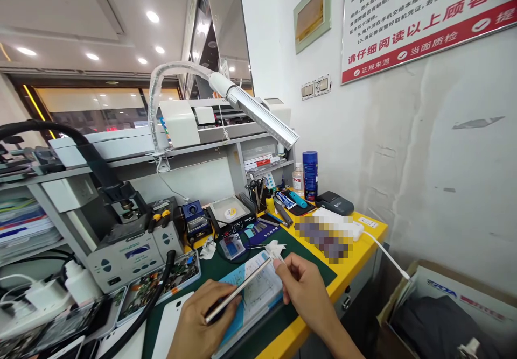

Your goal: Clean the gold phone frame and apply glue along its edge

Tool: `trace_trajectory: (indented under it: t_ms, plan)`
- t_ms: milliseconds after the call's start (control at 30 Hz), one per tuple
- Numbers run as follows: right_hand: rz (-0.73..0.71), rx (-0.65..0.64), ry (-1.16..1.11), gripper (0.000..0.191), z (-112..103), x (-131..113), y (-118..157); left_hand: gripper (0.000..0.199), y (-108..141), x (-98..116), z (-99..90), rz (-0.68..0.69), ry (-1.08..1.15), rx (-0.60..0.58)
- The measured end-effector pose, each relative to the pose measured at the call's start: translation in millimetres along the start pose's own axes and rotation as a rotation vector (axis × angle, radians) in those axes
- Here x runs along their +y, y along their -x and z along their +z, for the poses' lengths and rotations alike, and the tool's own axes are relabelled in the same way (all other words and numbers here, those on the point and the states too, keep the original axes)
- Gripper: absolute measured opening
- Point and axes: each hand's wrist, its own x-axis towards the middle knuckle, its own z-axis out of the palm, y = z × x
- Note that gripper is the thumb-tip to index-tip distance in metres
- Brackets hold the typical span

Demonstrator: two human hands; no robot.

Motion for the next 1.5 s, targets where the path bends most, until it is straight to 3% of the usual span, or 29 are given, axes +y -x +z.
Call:
trace_trajectory:
  t_ms: [200,300,400,533,633,733,900,1033,1300,1367,1500]
  plan:
    - [-0.03,-0.012,-0.036,0.047,0.4,-5.5,4.0,0.008,-3.5,7.0,-3.7,-0.131,0.023,-0.066]
    - [-0.014,0.034,-0.055,0.049,-7.1,-5.7,2.8,0.015,-2.9,6.3,-6.8,-0.199,0.034,-0.03]
    - [0.019,0.076,-0.092,0.051,-15.2,-4.5,2.2,0.03,-0.8,-0.1,-11.4,-0.273,0.016,0.122]
    - [0.036,0.102,-0.15,0.052,-20.7,-4.9,3.8,0.046,2.6,-8.8,-22.4,-0.355,-0.051,0.41]
    - [0.033,0.114,-0.164,0.053,-18.6,-7.2,7.3,0.046,4.2,-7.6,-28.2,-0.361,-0.109,0.556]
    - [0.038,0.065,-0.181,0.053,-9.7,-10.9,13.0,0.037,4.0,-0.1,-27.4,-0.215,-0.122,0.524]
    - [0.043,-0.104,-0.249,0.054,16.4,-25.6,28.8,0.009,-0.5,15.4,-21.5,0.099,-0.05,0.34]
    - [0.027,-0.192,-0.232,0.053,38.6,-42.1,44.0,0.013,-4.0,22.1,-18.8,0.238,-0.033,0.248]
    - [-0.037,-0.13,-0.158,0.047,77.6,-51.3,56.0,0.021,-2.1,18.9,-16.5,0.319,-0.016,0.221]
    - [-0.003,-0.102,-0.135,0.043,82.2,-48.8,55.2,0.023,-1.3,18.3,-17.0,0.324,-0.009,0.215]
    - [-0.05,-0.17,-0.066,0.044,81.8,-42.5,51.8,0.023,-0.5,19.0,-17.4,0.33,0.003,0.202]
